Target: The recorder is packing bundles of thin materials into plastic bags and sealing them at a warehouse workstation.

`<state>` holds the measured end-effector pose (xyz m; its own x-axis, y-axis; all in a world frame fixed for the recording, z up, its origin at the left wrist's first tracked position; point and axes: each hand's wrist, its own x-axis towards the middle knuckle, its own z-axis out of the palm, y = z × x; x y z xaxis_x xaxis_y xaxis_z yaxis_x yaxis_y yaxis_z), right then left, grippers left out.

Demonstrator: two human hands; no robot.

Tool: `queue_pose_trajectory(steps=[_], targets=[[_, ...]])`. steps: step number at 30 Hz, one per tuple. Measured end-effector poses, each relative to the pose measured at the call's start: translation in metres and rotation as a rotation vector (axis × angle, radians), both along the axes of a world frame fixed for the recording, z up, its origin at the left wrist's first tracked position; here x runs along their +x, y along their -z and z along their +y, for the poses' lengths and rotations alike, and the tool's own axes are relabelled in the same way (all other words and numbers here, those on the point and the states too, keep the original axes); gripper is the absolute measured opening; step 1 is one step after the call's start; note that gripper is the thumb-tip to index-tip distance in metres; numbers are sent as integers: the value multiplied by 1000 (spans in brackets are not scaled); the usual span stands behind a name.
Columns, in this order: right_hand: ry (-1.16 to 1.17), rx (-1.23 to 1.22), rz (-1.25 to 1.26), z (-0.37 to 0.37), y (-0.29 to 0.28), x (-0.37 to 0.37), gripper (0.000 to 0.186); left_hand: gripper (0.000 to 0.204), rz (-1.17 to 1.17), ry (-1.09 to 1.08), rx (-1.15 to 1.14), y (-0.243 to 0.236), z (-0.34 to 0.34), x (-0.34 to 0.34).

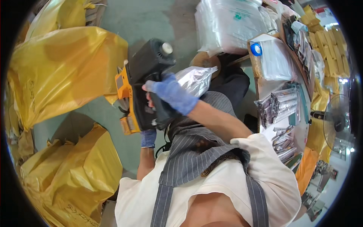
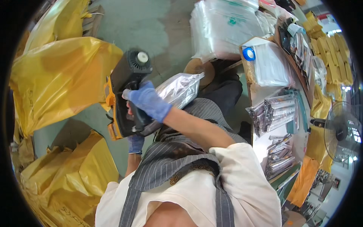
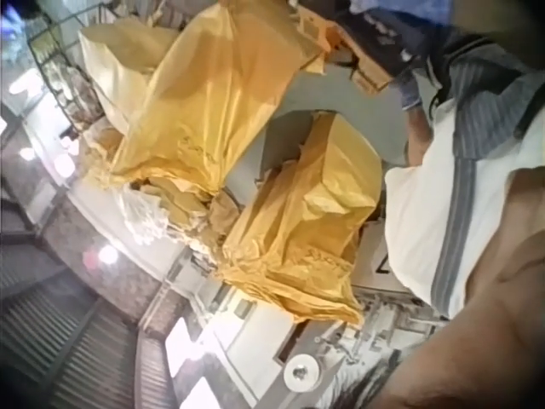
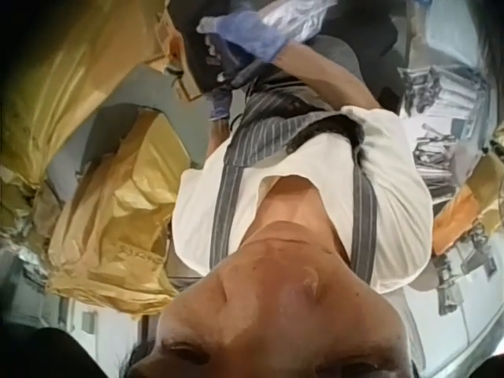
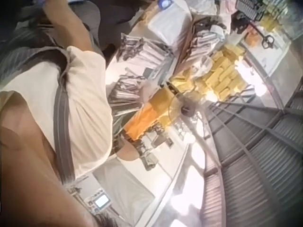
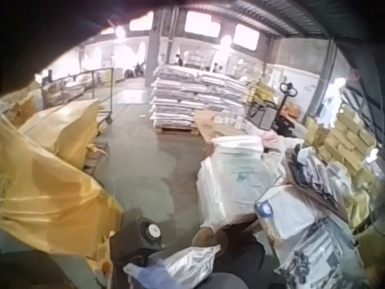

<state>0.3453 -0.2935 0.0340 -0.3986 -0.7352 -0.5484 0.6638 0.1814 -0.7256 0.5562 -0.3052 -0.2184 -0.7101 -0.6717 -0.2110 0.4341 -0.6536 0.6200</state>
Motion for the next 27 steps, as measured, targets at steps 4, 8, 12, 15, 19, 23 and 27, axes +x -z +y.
queue_pose_trajectory(steps=[4, 8, 12, 15, 19, 23, 27], targets=[[-255, 138, 594, 73, -61, -74, 33, 45, -450, 84, 283, -10, -24, -16], [-413, 403, 788, 101, -52, -164, 27, 38, -485, 42, 384, -51, -27, -13], [-378, 530, 858, 111, 106, -263, 22, 38, -930, -310, 101, -89, 3, -57], [-274, 654, 805, 119, 203, -295, 23, 48, -1190, -291, -135, -122, 26, -85], [-231, 737, 1220, 135, 275, -291, 30, 56, -1303, -237, -243, -67, 10, -79], [-620, 671, 1156, 104, 190, -224, 38, 50, -1232, -241, -236, -54, -28, -107], [26, 167, -426, 149, 248, -215, 34, 38, -1232, -1, -803, -78, -105, -206]])
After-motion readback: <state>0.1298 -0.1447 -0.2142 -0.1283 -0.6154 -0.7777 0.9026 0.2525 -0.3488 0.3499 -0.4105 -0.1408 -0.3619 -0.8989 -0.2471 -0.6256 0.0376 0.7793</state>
